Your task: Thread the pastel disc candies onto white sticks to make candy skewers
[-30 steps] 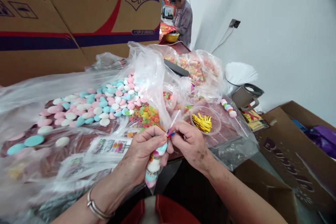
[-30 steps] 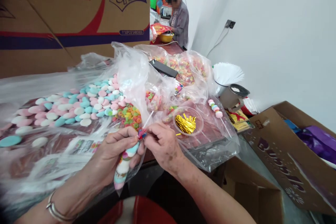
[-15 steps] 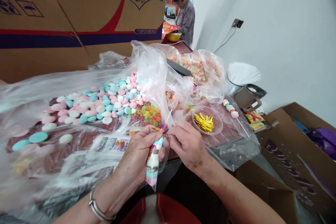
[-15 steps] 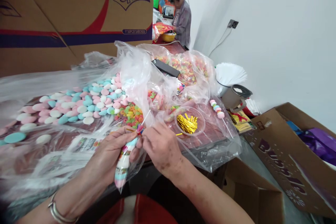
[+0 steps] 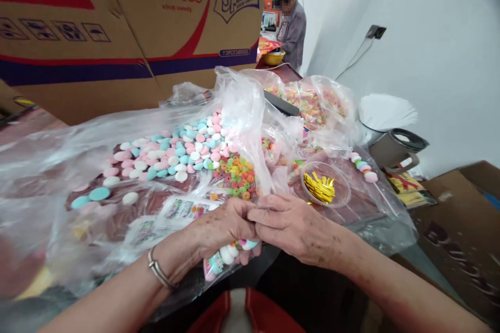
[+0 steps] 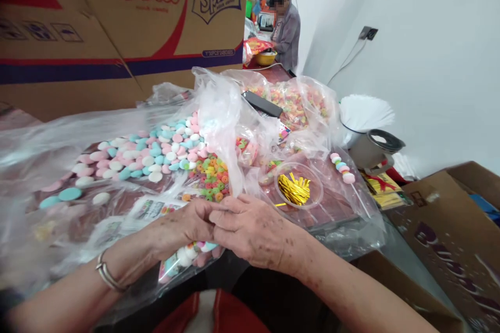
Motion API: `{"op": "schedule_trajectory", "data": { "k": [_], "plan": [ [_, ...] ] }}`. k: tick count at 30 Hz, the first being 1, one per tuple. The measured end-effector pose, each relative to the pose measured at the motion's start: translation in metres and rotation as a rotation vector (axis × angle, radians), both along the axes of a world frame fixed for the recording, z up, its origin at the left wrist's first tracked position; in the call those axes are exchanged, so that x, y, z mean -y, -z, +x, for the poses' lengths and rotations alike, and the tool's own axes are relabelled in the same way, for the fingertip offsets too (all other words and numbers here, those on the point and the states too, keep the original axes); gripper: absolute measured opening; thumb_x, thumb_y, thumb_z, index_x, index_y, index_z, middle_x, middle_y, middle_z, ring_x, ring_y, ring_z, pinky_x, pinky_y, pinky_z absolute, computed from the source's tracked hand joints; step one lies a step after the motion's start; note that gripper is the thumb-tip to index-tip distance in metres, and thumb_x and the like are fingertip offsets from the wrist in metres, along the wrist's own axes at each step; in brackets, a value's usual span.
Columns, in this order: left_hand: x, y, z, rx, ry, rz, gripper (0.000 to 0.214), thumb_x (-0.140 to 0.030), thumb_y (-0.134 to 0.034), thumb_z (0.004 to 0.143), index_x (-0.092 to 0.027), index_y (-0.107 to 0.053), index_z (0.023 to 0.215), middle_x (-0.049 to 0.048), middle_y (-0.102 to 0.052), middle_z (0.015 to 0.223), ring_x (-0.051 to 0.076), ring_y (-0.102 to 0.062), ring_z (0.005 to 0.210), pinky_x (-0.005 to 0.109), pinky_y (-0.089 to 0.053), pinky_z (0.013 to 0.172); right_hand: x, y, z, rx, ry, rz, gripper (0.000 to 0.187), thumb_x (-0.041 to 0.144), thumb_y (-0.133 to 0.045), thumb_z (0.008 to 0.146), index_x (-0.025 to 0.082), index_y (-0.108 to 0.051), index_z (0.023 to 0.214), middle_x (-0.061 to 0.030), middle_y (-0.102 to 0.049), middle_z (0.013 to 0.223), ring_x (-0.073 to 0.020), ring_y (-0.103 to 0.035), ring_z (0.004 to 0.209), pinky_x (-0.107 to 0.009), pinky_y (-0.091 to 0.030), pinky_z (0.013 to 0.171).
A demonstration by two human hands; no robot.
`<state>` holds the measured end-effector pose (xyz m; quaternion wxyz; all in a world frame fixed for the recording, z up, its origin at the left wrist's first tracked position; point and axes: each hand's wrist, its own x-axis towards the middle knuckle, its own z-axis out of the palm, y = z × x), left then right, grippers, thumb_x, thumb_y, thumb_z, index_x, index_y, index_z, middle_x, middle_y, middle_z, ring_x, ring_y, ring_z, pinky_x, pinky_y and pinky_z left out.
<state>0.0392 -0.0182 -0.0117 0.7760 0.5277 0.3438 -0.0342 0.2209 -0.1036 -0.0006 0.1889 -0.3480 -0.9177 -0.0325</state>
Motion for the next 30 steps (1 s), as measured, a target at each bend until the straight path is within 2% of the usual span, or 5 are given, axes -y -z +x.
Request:
{"op": "schedule_trajectory", "data": {
  "k": [5,11,16,25,30],
  "plan": [
    [0.003,-0.013,-0.003,-0.067,0.006,0.240,0.009,-0.013,-0.066,0.061,-0.017,-0.062,0.068,-0.0031,-0.064,0.058,0.012,-0.056,0.045,0.021,-0.042,0.042,0.009,0.002,-0.016,-0.007,0.140,0.097,0.028,0.011,-0.040,0.101,0.012,-0.067,0.094,-0.0113,-0.066,0.090,-0.0228,-0.052,0.085,-0.036,-0.047,0.077],
    [0.018,0.004,0.004,-0.172,-0.036,1.481,0.022,-0.002,-0.048,0.080,-0.017,-0.064,0.082,0.0064,-0.069,0.071,0.020,-0.061,0.061,0.031,-0.049,0.058,-0.004,0.037,-0.034,-0.110,0.551,0.242,0.031,0.006,-0.037,0.098,0.016,-0.063,0.083,-0.0092,-0.063,0.075,-0.0243,-0.053,0.074,-0.036,-0.042,0.064],
    [0.035,0.013,-0.002,0.068,-0.311,1.950,0.026,-0.003,-0.048,0.089,-0.012,-0.063,0.108,0.0185,-0.071,0.101,0.030,-0.065,0.092,0.047,-0.053,0.083,-0.029,0.040,-0.033,-0.492,0.706,0.132,0.024,0.019,-0.044,0.099,0.021,-0.056,0.078,-0.0026,-0.063,0.071,-0.0187,-0.057,0.067,-0.031,-0.044,0.062],
    [0.028,-0.030,-0.020,0.511,-0.858,0.285,0.048,-0.064,-0.051,0.093,-0.021,-0.062,0.110,0.0078,-0.074,0.093,0.024,-0.067,0.086,0.036,-0.051,0.080,-0.013,-0.003,-0.069,-0.819,0.446,0.091,0.020,0.013,-0.048,0.092,0.022,-0.057,0.077,0.0011,-0.060,0.069,-0.0131,-0.057,0.064,-0.023,-0.047,0.063],
    [0.010,-0.054,-0.048,0.571,-0.424,0.319,0.056,-0.069,-0.054,0.089,-0.018,-0.075,0.086,0.0067,-0.072,0.061,0.025,-0.067,0.066,0.038,-0.052,0.077,-0.020,0.005,-0.069,-0.954,0.567,-0.074,0.018,0.016,-0.052,0.090,0.021,-0.058,0.074,0.0044,-0.059,0.061,-0.0104,-0.054,0.053,-0.020,-0.043,0.052]
  ]
}}
